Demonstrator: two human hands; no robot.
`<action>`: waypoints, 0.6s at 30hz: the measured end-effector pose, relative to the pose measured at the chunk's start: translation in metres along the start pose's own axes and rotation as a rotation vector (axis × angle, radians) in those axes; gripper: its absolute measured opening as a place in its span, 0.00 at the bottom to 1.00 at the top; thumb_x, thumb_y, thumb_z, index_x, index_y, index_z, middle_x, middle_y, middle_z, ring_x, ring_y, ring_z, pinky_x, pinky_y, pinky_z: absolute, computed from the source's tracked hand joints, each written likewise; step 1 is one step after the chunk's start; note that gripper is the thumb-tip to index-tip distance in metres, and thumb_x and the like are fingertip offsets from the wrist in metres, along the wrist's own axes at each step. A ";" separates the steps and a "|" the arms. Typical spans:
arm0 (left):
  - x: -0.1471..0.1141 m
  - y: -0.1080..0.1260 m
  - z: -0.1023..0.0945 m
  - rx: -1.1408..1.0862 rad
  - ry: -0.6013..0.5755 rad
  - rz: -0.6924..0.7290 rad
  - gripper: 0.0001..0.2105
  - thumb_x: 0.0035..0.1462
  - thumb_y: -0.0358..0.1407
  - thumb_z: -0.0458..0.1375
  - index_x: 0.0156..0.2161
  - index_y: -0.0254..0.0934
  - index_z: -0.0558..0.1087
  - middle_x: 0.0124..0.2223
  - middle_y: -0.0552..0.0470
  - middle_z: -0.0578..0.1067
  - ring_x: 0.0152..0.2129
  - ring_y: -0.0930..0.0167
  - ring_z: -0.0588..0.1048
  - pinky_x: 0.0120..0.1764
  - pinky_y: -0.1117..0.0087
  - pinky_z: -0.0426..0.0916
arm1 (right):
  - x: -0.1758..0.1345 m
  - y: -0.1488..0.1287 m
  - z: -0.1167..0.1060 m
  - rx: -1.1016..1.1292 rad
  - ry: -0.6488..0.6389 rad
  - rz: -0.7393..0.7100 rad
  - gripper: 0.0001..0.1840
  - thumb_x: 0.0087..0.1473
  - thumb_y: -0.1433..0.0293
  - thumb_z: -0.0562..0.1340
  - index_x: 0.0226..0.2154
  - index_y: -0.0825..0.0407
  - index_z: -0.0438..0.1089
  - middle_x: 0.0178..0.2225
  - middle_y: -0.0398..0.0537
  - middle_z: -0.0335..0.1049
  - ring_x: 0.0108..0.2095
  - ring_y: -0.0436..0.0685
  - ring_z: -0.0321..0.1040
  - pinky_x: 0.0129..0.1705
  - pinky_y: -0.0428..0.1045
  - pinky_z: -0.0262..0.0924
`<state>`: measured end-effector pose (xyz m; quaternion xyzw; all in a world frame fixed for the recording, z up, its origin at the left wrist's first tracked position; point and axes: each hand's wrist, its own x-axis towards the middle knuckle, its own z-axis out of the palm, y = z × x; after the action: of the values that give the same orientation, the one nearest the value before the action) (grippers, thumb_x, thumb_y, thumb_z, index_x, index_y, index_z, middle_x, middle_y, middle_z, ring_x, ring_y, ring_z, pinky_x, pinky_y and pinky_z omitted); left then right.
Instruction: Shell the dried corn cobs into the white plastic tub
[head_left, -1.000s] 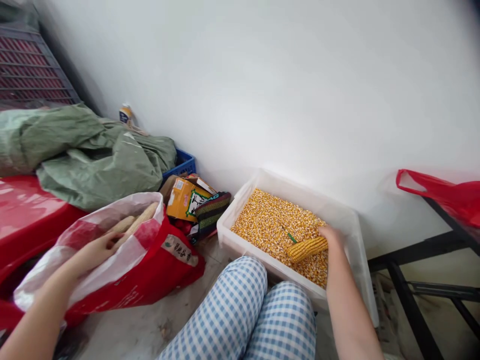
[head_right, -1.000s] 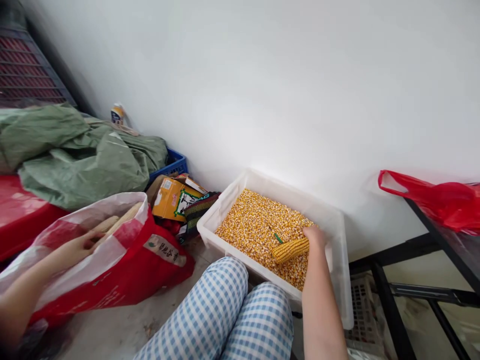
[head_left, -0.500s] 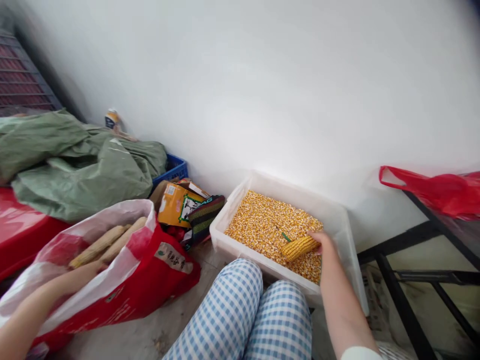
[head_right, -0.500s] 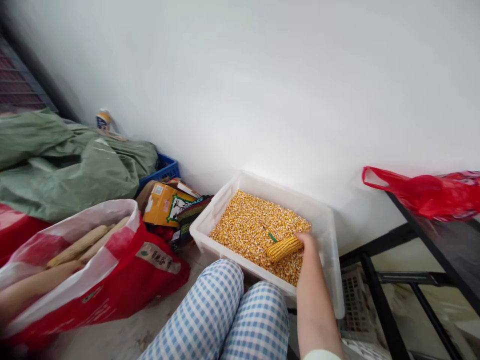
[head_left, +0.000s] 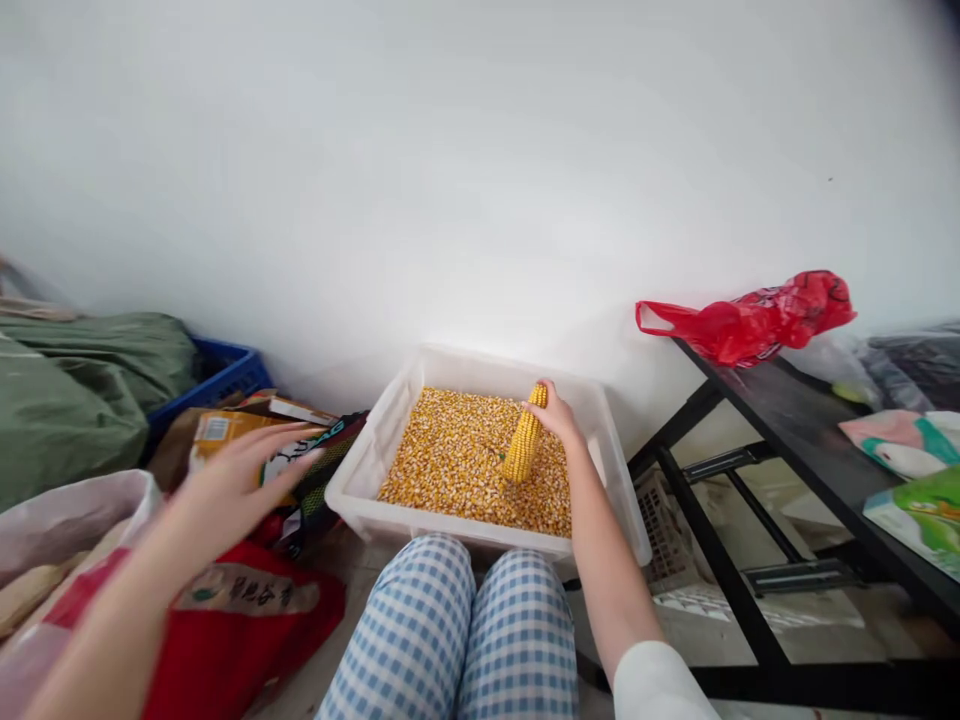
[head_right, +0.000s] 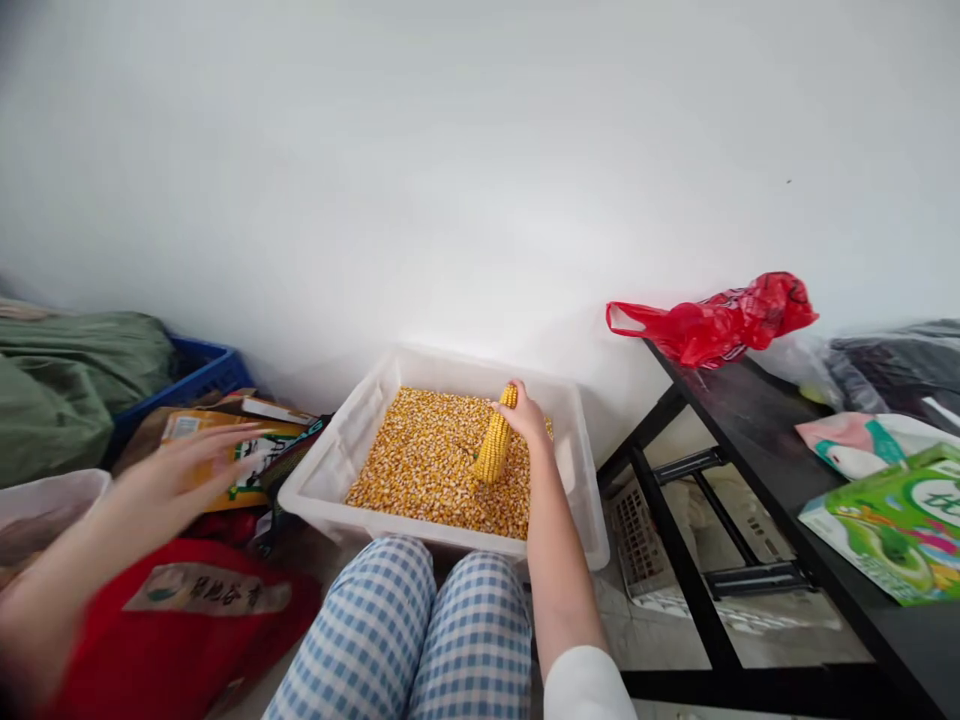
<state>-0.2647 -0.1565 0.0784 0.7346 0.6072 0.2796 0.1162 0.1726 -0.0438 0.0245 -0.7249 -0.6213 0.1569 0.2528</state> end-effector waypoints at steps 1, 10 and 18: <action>0.020 0.023 0.023 -0.074 -0.004 0.117 0.16 0.47 0.47 0.53 0.42 0.50 0.68 0.48 0.62 0.68 0.47 0.66 0.64 0.52 0.67 0.53 | -0.001 -0.008 -0.001 0.047 0.015 -0.043 0.31 0.45 0.55 0.56 0.50 0.46 0.48 0.35 0.45 0.65 0.33 0.54 0.64 0.36 0.46 0.55; 0.149 0.145 0.182 -0.988 -0.677 0.006 0.21 0.35 0.39 0.63 0.39 0.34 0.70 0.32 0.46 0.74 0.30 0.63 0.73 0.32 0.66 0.67 | 0.010 -0.045 0.013 0.640 0.100 -0.071 0.29 0.51 0.51 0.40 0.53 0.43 0.33 0.38 0.45 0.64 0.29 0.50 0.66 0.26 0.43 0.60; 0.208 0.100 0.199 -1.626 -0.443 -0.443 0.23 0.42 0.54 0.54 0.34 0.34 0.66 0.25 0.49 0.73 0.22 0.68 0.73 0.28 0.65 0.69 | 0.016 -0.016 0.066 -0.330 -0.615 -0.033 0.16 0.48 0.58 0.54 0.31 0.53 0.66 0.24 0.46 0.70 0.23 0.51 0.66 0.25 0.44 0.60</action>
<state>-0.0500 0.0526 0.0230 0.3265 0.3115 0.4480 0.7718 0.1268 -0.0152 -0.0195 -0.6645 -0.6972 0.2613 -0.0643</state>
